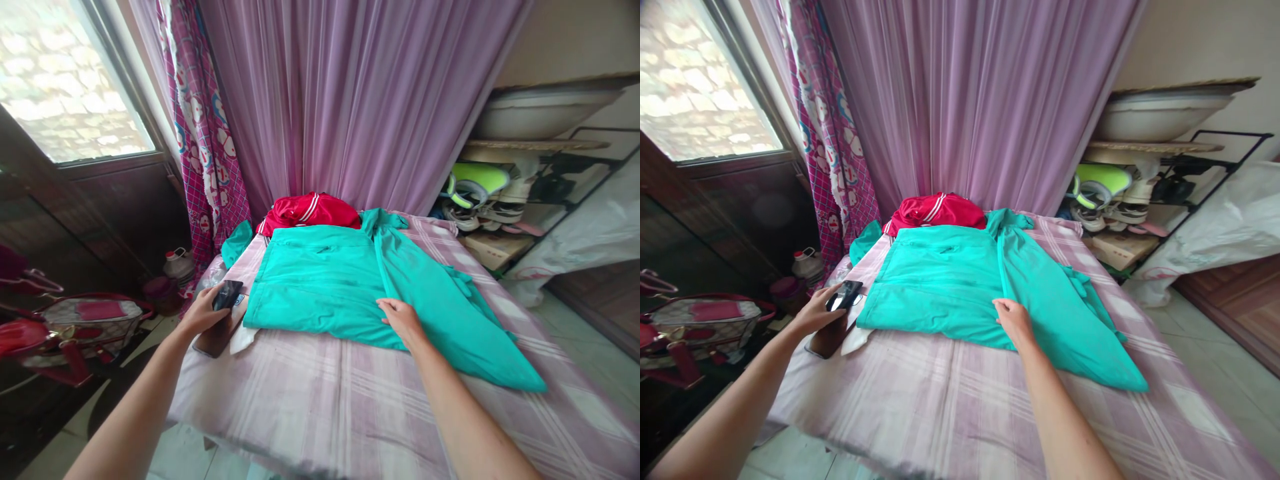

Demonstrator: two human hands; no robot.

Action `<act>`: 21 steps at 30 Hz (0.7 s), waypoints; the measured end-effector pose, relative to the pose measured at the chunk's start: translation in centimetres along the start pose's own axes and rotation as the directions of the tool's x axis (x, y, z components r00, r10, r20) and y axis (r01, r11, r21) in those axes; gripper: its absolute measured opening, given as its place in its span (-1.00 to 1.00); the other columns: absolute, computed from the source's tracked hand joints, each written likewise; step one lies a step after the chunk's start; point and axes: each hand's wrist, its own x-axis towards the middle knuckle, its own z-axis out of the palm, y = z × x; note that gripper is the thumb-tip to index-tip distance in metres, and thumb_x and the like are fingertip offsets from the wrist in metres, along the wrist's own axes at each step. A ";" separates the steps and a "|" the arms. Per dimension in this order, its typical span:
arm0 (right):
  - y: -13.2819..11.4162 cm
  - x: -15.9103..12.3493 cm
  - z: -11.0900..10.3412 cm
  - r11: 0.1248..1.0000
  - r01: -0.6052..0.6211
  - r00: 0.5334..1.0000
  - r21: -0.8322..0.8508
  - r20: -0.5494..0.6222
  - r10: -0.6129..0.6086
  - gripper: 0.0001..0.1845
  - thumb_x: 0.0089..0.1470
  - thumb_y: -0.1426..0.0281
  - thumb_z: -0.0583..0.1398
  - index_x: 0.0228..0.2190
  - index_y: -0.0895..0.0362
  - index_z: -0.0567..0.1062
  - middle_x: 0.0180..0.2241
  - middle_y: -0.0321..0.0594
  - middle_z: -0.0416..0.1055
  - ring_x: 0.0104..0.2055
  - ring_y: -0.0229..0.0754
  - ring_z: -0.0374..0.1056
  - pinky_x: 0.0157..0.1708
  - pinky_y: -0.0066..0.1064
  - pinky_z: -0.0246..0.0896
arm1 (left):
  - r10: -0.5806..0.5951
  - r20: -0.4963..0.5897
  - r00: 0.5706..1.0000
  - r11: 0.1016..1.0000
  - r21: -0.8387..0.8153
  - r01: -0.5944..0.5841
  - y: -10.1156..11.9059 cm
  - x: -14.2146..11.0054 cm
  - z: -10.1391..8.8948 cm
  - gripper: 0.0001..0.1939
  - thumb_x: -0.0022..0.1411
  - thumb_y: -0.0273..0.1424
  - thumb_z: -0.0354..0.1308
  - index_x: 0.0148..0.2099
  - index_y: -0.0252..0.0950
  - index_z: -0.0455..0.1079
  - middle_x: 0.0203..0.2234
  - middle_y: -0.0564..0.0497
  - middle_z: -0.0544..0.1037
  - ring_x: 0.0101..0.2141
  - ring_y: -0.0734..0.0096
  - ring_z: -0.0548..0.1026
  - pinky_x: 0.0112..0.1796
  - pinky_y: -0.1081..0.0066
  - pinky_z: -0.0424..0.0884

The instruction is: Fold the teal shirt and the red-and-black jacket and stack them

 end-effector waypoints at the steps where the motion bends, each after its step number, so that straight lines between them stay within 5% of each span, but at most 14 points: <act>1: 0.1 0.0 0.0 1.000 0.012 1.000 -0.018 0.004 -0.012 -0.70 0.00 0.23 0.17 -0.32 0.12 0.62 -0.31 -0.16 0.61 -0.28 -0.08 0.54 -0.40 -0.38 0.47 | 0.008 0.003 1.000 1.000 -0.006 -0.008 -0.2 0.4 0.0 -0.14 -0.03 -0.15 0.11 0.35 -0.24 0.17 0.12 -0.17 0.37 0.11 -0.01 0.40 0.12 0.16 0.33; 12: 0.9 0.0 0.3 0.985 0.087 0.996 -0.151 -0.007 -0.089 -0.61 0.04 0.19 0.12 -0.26 0.10 0.64 -0.25 -0.14 0.62 -0.29 -0.07 0.53 -0.34 -0.34 0.44 | 0.101 0.074 0.992 0.987 -0.129 -0.090 -2.7 3.8 0.5 -0.06 0.01 0.13 0.04 0.32 -0.35 0.22 0.25 -0.24 0.31 0.20 0.00 0.31 0.19 0.18 0.22; 21: 0.5 -1.2 0.6 0.889 0.291 0.939 -0.355 -0.072 -0.336 -0.67 0.05 0.28 0.06 -0.39 0.02 0.64 -0.17 -0.16 0.61 -0.06 -0.07 0.49 0.03 -0.27 0.33 | 0.123 0.079 0.989 0.980 -0.168 -0.109 -2.8 3.8 1.1 -0.15 0.04 0.23 -0.05 0.16 -0.24 0.43 0.22 -0.14 0.39 0.22 0.05 0.31 0.22 0.18 0.20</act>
